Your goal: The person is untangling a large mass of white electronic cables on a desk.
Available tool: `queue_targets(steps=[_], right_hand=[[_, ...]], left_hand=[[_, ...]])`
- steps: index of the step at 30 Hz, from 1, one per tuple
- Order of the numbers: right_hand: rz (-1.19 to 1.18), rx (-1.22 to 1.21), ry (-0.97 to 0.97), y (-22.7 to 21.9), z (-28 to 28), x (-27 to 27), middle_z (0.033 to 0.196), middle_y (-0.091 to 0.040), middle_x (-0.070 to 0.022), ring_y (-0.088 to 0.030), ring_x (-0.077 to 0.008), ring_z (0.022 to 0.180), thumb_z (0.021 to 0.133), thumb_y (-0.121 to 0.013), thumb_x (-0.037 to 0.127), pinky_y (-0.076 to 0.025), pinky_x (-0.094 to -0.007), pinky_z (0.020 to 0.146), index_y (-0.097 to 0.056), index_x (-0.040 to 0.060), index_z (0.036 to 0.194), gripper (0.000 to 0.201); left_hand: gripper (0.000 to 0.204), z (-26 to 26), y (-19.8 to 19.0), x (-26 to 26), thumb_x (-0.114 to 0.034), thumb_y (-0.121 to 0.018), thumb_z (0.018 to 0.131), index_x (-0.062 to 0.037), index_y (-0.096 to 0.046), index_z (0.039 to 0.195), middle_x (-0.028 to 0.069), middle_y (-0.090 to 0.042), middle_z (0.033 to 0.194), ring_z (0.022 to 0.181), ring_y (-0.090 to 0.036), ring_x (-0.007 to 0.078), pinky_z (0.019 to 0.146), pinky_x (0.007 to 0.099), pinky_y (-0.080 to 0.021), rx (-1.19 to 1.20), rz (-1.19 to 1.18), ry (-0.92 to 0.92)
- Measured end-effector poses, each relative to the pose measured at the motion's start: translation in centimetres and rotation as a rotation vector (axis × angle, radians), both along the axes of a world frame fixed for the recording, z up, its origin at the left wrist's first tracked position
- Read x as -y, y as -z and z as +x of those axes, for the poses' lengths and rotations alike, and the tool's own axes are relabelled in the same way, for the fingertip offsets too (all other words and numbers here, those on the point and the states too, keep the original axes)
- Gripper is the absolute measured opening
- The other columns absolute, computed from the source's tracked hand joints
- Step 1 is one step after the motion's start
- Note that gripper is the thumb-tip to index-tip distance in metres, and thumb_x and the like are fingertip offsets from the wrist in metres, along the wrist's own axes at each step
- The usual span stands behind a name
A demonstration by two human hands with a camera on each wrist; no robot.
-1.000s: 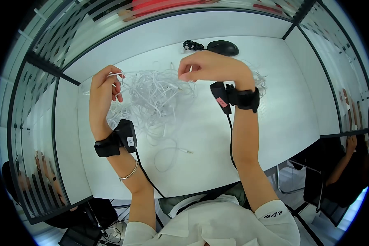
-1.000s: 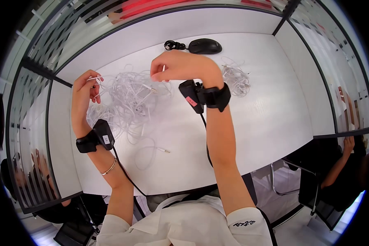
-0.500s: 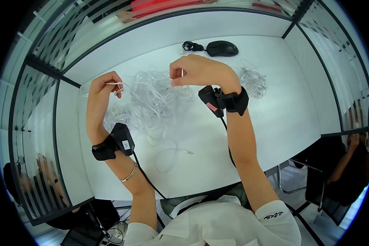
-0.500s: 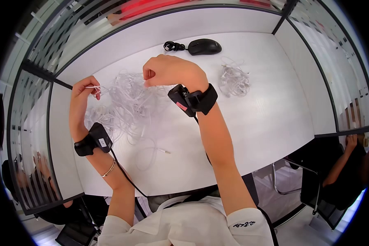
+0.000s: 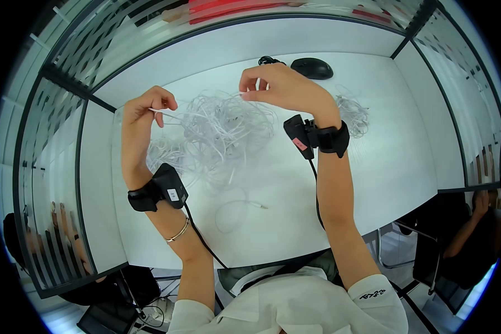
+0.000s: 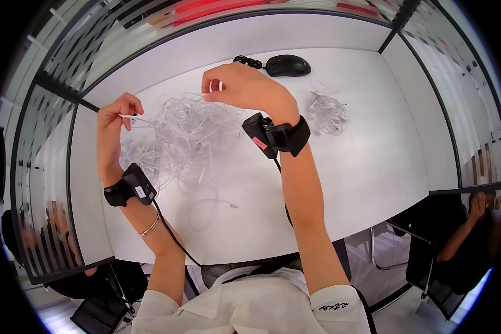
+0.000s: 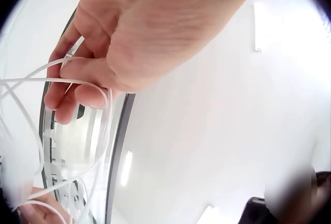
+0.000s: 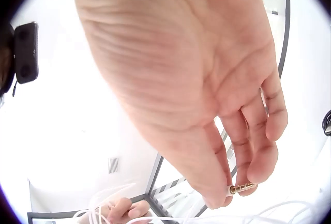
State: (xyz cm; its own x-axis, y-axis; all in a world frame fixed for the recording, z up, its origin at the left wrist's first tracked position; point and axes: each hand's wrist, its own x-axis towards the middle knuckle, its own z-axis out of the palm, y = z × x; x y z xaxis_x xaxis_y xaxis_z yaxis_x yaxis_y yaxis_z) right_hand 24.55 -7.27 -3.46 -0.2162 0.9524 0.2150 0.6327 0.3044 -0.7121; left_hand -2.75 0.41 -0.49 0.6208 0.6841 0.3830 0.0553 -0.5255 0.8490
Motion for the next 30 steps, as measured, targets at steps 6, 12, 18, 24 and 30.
queue_targets(steps=[6,12,18,24,30], right_hand=[[0.063,0.009,0.142,-0.7,2.7,1.0,0.078,-0.060,0.0007,-0.047,-0.0117,0.066,0.087,-0.065,0.025,-0.041,-0.0255,0.061,-0.064,0.0070,0.089,0.019],[0.165,-0.048,0.388,-1.8,4.1,2.3,0.080,-0.060,0.0002,-0.048,-0.0133,0.065,0.085,-0.066,0.026,-0.042,-0.0269,0.060,-0.066,0.0089,0.091,0.018],[0.479,-0.221,0.565,-1.8,4.5,1.6,0.086,-0.062,-0.0002,-0.050,-0.0129,0.069,0.086,-0.066,0.025,-0.042,-0.0267,0.062,-0.066,0.0072,0.092,0.019],[0.433,-0.182,0.435,-2.3,4.2,2.0,0.090,-0.061,0.0003,-0.051,-0.0125,0.073,0.087,-0.064,0.022,-0.042,-0.0260,0.065,-0.065,0.0065,0.092,0.016],[0.140,-0.135,0.293,-2.5,3.8,2.5,0.077,-0.054,0.0030,-0.046,-0.0084,0.068,0.090,-0.061,0.025,-0.039,-0.0235,0.065,-0.063,0.0073,0.092,0.018]], left_hand=[[0.015,-1.3,-0.5,0.2,0.008,-0.034,0.061,-0.0057,-0.030,0.064,0.0083,-0.057,0.080,0.071,-0.046,0.0120,0.061,0.0217,-0.033,-0.024,-0.009,-0.037],[0.013,-2.0,-0.4,0.1,0.007,-0.037,0.056,-0.0048,-0.033,0.058,0.0113,-0.056,0.079,0.074,-0.047,0.0156,0.076,0.0252,-0.036,0.118,0.035,-0.091],[0.013,-1.5,-0.5,0.3,0.010,-0.039,0.057,-0.0038,-0.039,0.058,0.0114,-0.057,0.080,0.078,-0.050,0.0174,0.080,0.0265,-0.038,0.315,-0.002,-0.064],[0.016,-1.0,-0.6,0.7,0.008,-0.053,0.074,0.0009,-0.062,0.085,0.0118,-0.065,0.094,0.083,-0.063,0.0191,0.078,0.0287,-0.048,-0.223,-0.074,0.311],[0.031,0.7,-1.3,2.2,-0.005,-0.058,0.082,-0.0017,-0.061,0.113,0.0130,-0.065,0.098,0.079,-0.068,0.0197,0.077,0.0270,-0.051,-0.448,-0.346,0.281]])
